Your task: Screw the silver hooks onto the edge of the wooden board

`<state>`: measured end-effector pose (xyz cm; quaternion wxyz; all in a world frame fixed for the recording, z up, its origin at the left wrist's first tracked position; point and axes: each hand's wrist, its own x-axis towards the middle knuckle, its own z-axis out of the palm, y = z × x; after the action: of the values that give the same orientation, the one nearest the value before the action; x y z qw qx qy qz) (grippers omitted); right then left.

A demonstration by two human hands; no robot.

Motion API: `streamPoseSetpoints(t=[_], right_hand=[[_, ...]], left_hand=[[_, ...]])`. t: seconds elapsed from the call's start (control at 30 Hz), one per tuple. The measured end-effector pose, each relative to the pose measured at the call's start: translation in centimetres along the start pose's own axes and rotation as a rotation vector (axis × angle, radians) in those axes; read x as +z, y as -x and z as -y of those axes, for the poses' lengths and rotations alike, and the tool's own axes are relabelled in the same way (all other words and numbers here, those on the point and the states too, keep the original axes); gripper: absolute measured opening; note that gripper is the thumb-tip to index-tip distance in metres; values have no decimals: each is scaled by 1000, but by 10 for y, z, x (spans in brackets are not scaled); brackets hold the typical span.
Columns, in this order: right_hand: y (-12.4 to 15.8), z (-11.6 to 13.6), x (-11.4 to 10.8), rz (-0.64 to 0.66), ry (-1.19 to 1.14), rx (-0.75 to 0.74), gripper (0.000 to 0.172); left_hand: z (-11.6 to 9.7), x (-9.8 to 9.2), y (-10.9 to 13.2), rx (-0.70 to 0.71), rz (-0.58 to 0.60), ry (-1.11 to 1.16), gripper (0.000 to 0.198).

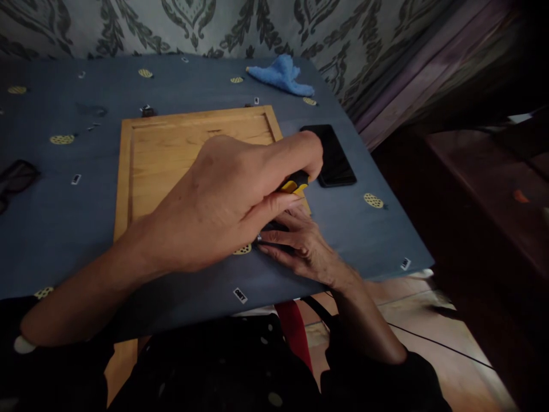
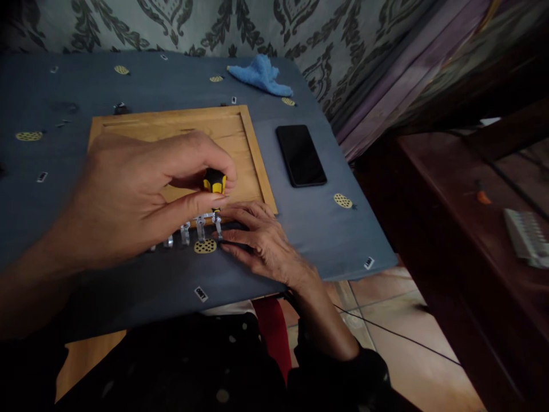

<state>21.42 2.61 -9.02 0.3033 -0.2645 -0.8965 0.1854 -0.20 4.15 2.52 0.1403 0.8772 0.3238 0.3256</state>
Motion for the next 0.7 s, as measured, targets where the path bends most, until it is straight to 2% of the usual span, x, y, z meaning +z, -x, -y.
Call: streamPoseSetpoints(t=[0.07, 0.23, 0.33, 0.5, 0.7], right_hand=[[0, 1, -1, 9, 1, 9, 15], [0, 2, -3, 35, -13, 33, 17], [-1, 3, -3, 40, -11, 36, 17], [-1, 2, -2, 31, -11, 26, 16], [1, 0, -1, 24, -1, 29, 16]], left_hand=[[0, -4, -1, 0, -22, -23, 4], [0, -16, -4, 51, -180, -24, 7], [-1, -16, -4, -3, -145, -48, 7], [-4, -9, -2, -7, -83, -125, 5], [-2, -3, -1, -13, -38, -55, 5]])
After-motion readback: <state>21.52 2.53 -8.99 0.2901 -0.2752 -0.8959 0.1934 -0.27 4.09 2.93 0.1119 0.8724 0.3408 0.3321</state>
